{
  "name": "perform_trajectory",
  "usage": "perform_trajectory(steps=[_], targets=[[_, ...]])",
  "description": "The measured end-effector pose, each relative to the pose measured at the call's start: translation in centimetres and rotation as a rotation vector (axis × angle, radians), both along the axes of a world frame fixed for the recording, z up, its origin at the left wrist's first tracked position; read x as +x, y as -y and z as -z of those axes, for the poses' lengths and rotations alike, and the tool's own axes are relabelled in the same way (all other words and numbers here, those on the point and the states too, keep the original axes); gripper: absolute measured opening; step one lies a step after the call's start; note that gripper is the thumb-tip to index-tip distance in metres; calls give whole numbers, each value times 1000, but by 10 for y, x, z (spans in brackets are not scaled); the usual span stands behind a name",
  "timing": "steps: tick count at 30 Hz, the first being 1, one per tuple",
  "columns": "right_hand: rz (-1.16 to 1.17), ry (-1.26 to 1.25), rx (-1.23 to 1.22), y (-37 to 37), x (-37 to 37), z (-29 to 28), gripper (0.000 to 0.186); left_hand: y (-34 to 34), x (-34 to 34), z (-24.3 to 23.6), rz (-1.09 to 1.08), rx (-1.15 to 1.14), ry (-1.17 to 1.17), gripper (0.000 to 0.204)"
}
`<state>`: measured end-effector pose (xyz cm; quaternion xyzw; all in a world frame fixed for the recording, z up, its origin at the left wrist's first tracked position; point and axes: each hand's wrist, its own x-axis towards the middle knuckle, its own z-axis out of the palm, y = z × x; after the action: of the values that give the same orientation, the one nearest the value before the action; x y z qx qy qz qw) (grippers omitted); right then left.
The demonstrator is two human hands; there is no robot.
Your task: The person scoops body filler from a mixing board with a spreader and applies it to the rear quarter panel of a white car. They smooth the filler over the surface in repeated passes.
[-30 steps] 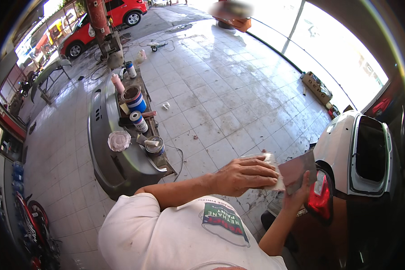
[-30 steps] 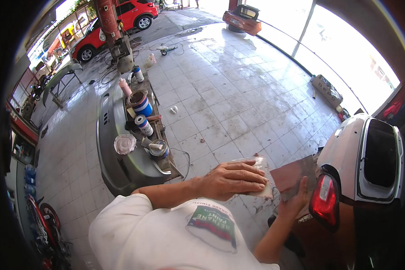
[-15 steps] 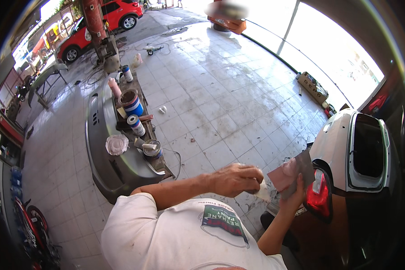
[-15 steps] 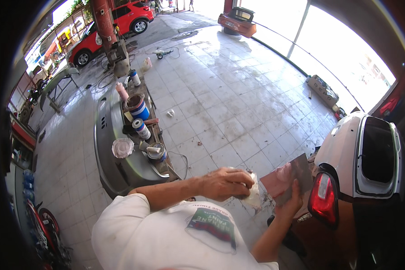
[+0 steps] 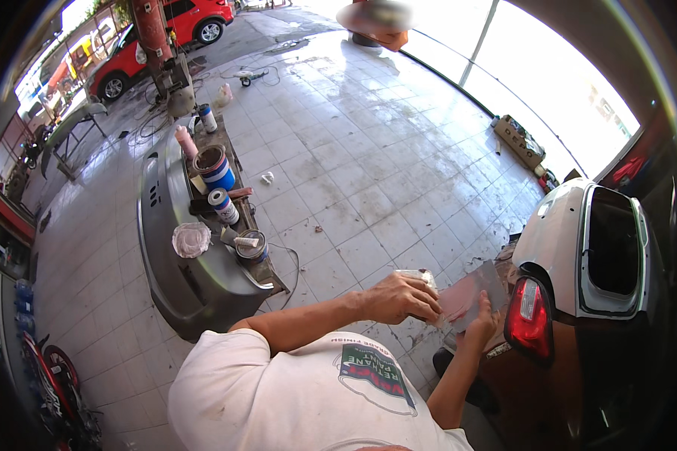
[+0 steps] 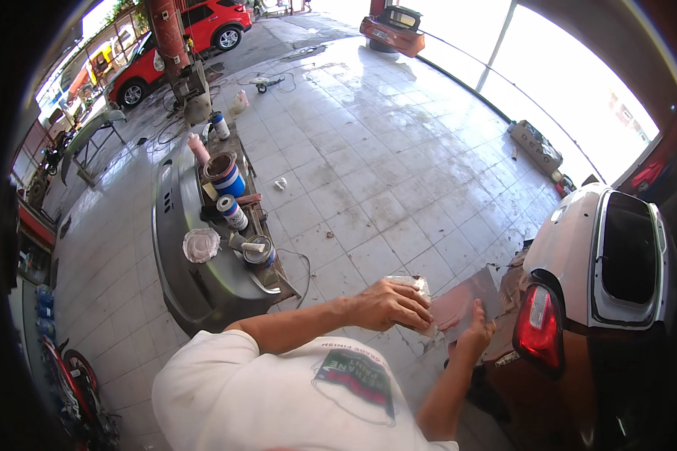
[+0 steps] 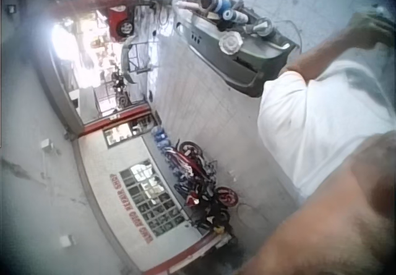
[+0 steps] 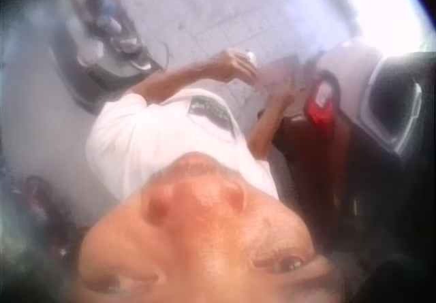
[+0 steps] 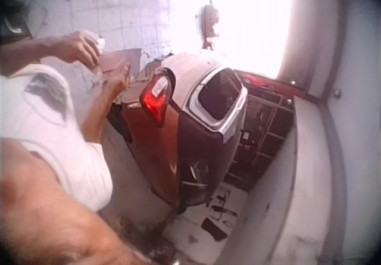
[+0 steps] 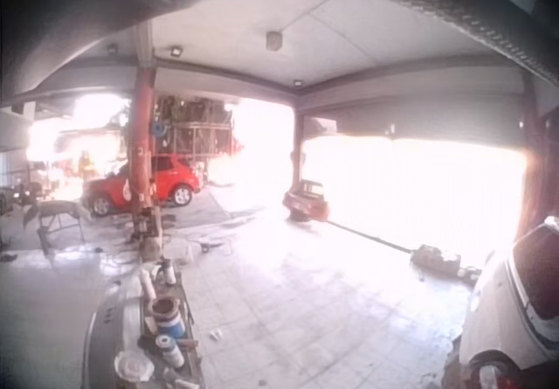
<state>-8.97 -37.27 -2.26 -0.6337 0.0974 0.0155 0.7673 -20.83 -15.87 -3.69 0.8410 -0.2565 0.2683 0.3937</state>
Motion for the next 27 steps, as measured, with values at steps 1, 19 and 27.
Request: perform_trajectory(steps=[1,19,27], targets=[[58,-66,53,6,3,0,43,-6,-5,5,-5,44,-17,35],[-280,43,393,-2,-37,17,49,-19,4,-56,-222,-73,153,59],[-350,159,256,7,-36,-24,41,-68,9,-5,-235,-28,2,48]])
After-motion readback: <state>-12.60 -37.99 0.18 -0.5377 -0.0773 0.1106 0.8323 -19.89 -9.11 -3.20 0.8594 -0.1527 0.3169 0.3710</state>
